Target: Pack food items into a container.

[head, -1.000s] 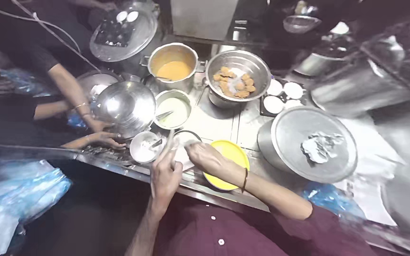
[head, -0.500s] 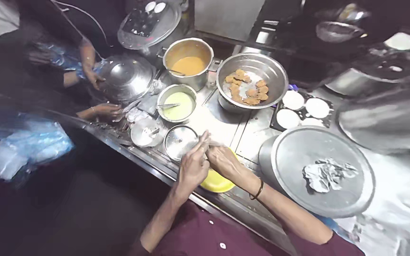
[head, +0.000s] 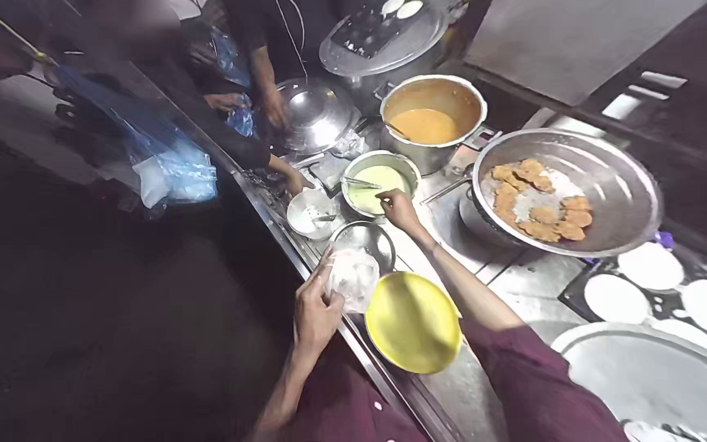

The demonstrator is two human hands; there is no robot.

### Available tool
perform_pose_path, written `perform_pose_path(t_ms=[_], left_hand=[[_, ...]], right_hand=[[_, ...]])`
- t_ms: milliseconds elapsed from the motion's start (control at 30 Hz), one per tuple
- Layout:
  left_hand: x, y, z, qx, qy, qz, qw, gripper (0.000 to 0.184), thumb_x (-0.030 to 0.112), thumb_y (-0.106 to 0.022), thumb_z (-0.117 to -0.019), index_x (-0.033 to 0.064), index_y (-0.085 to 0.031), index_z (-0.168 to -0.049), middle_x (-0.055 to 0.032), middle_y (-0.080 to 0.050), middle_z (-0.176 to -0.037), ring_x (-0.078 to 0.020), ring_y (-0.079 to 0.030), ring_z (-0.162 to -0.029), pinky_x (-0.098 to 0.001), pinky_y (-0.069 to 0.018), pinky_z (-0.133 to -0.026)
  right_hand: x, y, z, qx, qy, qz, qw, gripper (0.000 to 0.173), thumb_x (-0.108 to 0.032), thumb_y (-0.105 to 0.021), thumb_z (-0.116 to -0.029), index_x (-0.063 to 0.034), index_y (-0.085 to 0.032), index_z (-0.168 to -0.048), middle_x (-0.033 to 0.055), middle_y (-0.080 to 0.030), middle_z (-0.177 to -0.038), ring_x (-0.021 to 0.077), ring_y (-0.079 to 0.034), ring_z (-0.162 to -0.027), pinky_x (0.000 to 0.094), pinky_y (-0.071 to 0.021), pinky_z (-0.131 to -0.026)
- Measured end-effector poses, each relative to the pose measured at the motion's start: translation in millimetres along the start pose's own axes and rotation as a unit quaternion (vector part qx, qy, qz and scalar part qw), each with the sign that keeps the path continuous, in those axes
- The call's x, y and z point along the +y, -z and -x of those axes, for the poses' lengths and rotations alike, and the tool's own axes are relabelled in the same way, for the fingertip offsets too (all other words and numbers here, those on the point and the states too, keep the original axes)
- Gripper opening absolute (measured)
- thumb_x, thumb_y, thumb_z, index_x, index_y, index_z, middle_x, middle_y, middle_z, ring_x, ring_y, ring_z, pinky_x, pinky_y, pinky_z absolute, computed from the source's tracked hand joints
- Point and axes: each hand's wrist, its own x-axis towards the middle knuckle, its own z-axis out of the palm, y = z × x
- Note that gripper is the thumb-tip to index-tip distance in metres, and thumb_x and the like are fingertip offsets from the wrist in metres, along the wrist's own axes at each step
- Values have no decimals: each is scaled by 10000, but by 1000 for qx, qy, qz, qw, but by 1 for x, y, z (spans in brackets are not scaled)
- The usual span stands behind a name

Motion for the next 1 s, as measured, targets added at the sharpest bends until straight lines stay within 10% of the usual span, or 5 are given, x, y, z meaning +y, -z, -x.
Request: perform_pose_path(t_ms=[133,300,433,633,1000], left_hand=[[-8,-2,-15,-56,1,28,998,537,18,-677,-796,81,-691,-1329,-26,-698,-1320,-44,-718,-907,-242,-610,-737],[-12,-2,-46,-105,-5,87,991,518,-11,-674,-808,95,-702,-1314,14,-636,-1425,-36,-718,-981,-234,-621,-756],[-29,2,-84,-106,-2,74,992,486,10,-640,-833,92,-706,-1307,18,-634,-1429,-33,-718,-954,-236,-616,-756],[-54,4,-153,-162,-44,-13,986,506,29,-605,-854,145,-691,-1339,53,-607,-1460,-51,-720,-942,-280,-602,-785],[-63,-30,-220,-247,-116,-36,961,571,12,-539,-900,183,-603,-1441,103,-427,-1612,-118,-728,-1001,-380,-616,-780]], right_hand=[[38,-69,-114,-51,-40,122,990,538,-98,-785,-827,-3,-636,-1335,344,-470,-1410,549,-489,-1272,674,-504,-958],[53,-78,-174,-93,-7,147,985,246,-215,-818,-857,-56,-757,-1034,286,-632,-1208,494,-604,-1142,686,-527,-903],[31,12,-158,1,30,136,990,204,-170,-756,-893,-49,-700,-1047,225,-702,-932,449,-689,-853,704,-535,-730],[18,114,-122,-76,-185,185,962,122,-236,-778,-897,-128,-790,-954,183,-739,-857,389,-714,-773,674,-543,-742],[5,84,-53,-144,-234,404,872,298,-200,-582,-999,78,-659,-1073,352,-661,-1110,547,-649,-1060,698,-507,-814]])
